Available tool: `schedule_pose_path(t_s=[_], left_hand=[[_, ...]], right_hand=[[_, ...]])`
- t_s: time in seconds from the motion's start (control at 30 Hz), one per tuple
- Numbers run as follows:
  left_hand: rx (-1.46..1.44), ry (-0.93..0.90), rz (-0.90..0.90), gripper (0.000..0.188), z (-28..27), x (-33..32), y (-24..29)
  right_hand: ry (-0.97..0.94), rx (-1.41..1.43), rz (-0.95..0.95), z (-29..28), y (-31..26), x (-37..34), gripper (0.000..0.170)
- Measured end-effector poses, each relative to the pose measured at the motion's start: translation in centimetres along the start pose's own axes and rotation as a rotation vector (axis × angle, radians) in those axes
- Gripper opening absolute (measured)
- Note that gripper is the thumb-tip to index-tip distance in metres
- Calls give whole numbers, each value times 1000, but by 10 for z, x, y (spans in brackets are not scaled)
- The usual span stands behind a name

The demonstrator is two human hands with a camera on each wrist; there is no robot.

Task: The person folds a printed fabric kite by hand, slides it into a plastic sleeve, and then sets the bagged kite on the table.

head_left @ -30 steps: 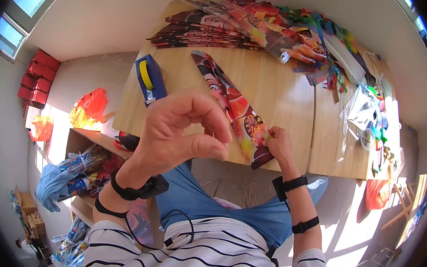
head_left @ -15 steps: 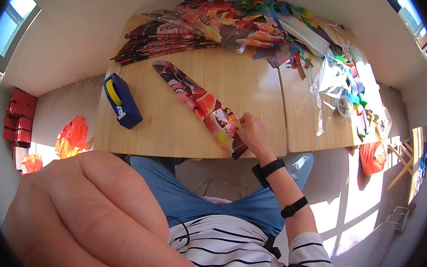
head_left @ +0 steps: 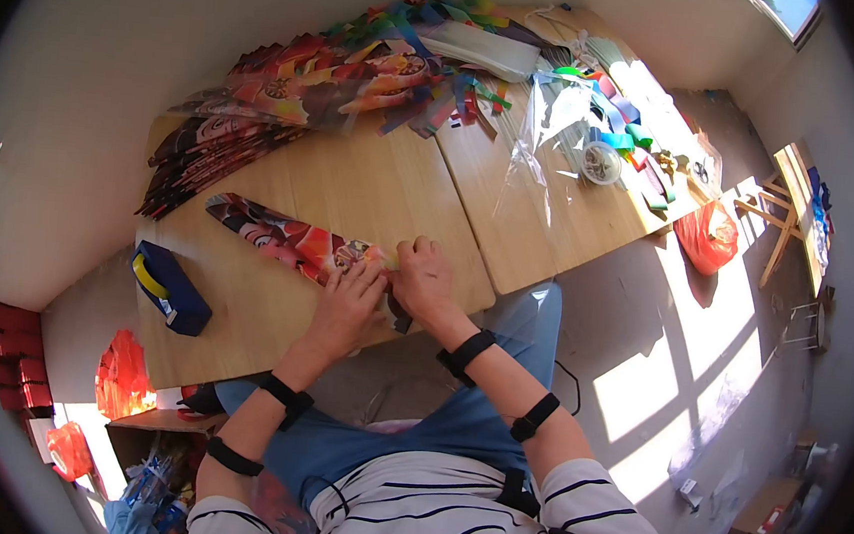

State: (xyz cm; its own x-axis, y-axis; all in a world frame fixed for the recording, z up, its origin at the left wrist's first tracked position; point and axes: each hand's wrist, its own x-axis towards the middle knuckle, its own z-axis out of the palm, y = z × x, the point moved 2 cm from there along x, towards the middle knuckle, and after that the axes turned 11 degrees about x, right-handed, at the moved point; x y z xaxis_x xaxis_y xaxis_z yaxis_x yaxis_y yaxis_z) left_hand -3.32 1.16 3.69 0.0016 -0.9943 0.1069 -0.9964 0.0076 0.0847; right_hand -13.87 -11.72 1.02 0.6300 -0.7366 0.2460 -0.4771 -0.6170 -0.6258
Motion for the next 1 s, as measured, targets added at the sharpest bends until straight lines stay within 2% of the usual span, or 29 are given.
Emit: schedule_pose_path(t_s=[0.07,0.13,0.23,0.27,0.33,0.4,0.5,0.53,0.63,0.67,0.77,0.8,0.83,0.87,0.93,1.0], left_hand=[[20,-33,13,52,13,-7,-2],[18,-34,22,51,15,-7,-2],[-24,-4,33,49,12,-9,-3],[-36,2,29,48,14,-7,-5],[-50,47,18,47,21,-8,-8],[-92,76,-17,46,23,-10,-9],[-159,125,-36,46,18,-8,-9],[-174,125,-32,46,18,-8,-10],[-178,157,-45,47,25,-10,-11],[-173,174,-55,48,29,-10,-12],[-129,172,-77,50,31,-12,-11],[-134,180,-86,51,33,-12,-11],[-137,185,-94,51,34,-13,-10],[-140,192,-100,52,35,-14,-10],[-158,213,-106,49,34,-15,-11],[-156,238,-96,46,36,-16,-11]], right_hand=[[40,50,31,-20,10,-3,33],[205,38,64,-66,31,-6,34],[434,-300,284,-124,91,-19,47],[427,-377,413,-135,113,-25,52],[343,-249,620,-152,131,-33,56],[277,-117,718,-154,140,-38,58],[304,-4,729,-147,162,-43,60],[334,54,755,-138,189,-45,51],[320,264,795,-140,199,-43,38],[339,520,819,-141,204,-42,20],[207,1138,961,-153,175,-20,8],[179,1235,863,-149,170,-5,5],[73,1259,745,-147,148,16,5],[-30,1279,625,-148,113,41,6],[-57,1148,453,-133,16,85,7],[-338,1180,260,-107,-55,131,8]])
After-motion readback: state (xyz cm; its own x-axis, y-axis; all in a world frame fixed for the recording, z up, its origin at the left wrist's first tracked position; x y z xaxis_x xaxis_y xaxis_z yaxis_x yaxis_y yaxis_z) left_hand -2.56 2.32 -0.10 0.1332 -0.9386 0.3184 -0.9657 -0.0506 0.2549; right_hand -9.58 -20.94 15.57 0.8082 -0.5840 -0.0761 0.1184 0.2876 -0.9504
